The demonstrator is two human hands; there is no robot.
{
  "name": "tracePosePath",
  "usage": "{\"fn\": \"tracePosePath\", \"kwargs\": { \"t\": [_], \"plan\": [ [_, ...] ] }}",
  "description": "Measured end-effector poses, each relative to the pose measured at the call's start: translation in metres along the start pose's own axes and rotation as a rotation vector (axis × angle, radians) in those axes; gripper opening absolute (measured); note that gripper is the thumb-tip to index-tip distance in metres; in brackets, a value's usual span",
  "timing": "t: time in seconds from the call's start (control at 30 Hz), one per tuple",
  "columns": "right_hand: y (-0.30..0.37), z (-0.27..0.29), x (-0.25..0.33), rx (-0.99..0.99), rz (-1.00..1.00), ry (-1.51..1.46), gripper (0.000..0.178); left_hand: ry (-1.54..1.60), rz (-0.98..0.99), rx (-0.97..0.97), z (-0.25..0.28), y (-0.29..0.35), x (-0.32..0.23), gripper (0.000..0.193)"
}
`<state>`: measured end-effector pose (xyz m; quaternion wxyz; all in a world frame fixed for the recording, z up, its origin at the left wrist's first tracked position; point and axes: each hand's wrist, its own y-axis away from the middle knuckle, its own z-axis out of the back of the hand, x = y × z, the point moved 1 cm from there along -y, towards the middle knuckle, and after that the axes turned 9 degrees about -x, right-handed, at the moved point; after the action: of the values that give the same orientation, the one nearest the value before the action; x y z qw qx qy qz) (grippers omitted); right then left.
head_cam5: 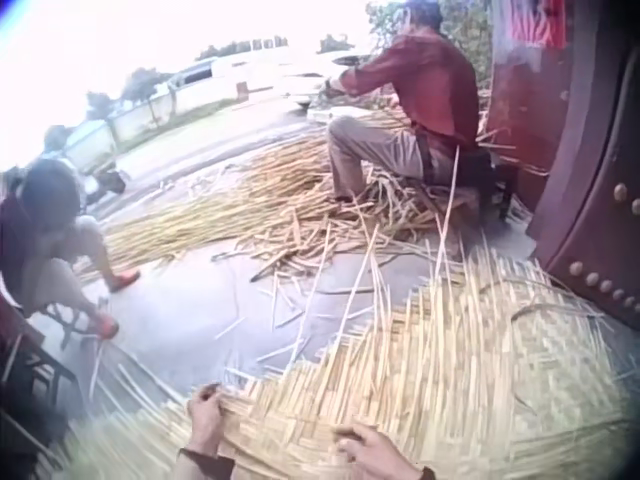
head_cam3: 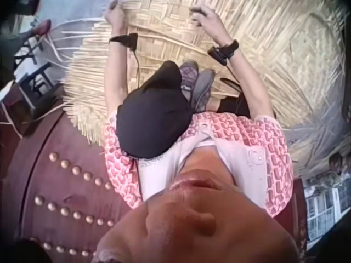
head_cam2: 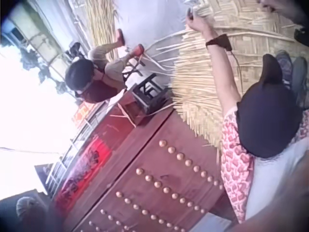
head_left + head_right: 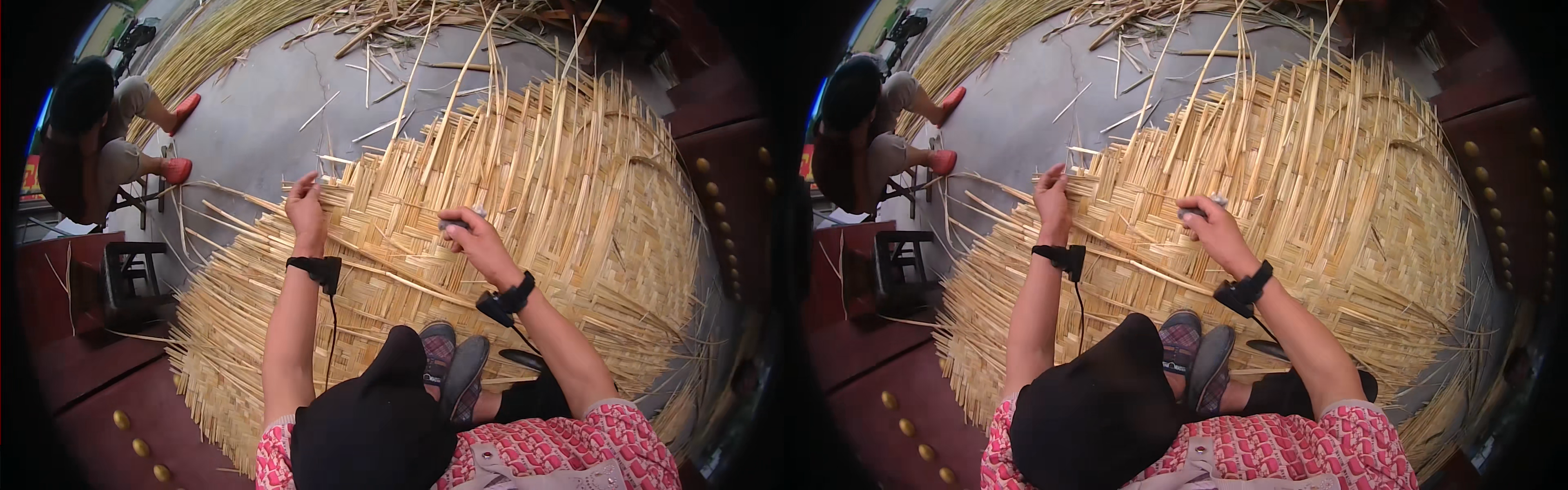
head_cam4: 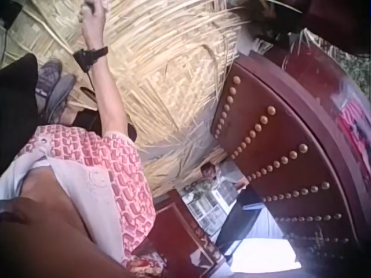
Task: Weaving bamboo strips to form a large circular mat and using a knife to trim strips.
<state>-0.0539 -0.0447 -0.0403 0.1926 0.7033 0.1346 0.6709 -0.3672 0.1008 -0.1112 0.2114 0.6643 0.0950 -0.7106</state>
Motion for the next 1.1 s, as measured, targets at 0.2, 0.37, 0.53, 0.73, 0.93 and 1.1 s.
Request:
{"fn": "tracePosePath", "kwargs": {
  "t": [0.2,0.37,0.53,0.73,0.93,1.1],
  "plan": [
    [0.165,0.085,-0.047,-0.175,0.240,0.681,0.022,-0.723,-0.963,0.310,-0.006,0.101,-0.046,0.048],
    [0.266,0.123,-0.069,0.015,0.069,0.963,0.026,-1.048,-0.806,0.759,-0.040,0.166,0.005,0.101],
    [0.367,0.115,0.022,0.194,0.128,1.116,0.027,-1.122,-0.794,0.561,-0.023,0.178,0.000,0.099],
    [0.466,0.165,-0.029,-0.296,0.033,1.146,0.026,-1.173,-0.616,0.439,0.000,0.194,0.006,0.094],
    [0.497,0.154,-0.134,-0.753,0.092,1.000,0.024,-1.281,-0.720,0.537,-0.006,0.198,-0.007,0.089],
    [0.482,0.143,-0.161,-0.904,0.142,1.123,0.024,-1.340,-0.884,0.547,0.008,0.192,-0.003,0.087]
  ]
}}
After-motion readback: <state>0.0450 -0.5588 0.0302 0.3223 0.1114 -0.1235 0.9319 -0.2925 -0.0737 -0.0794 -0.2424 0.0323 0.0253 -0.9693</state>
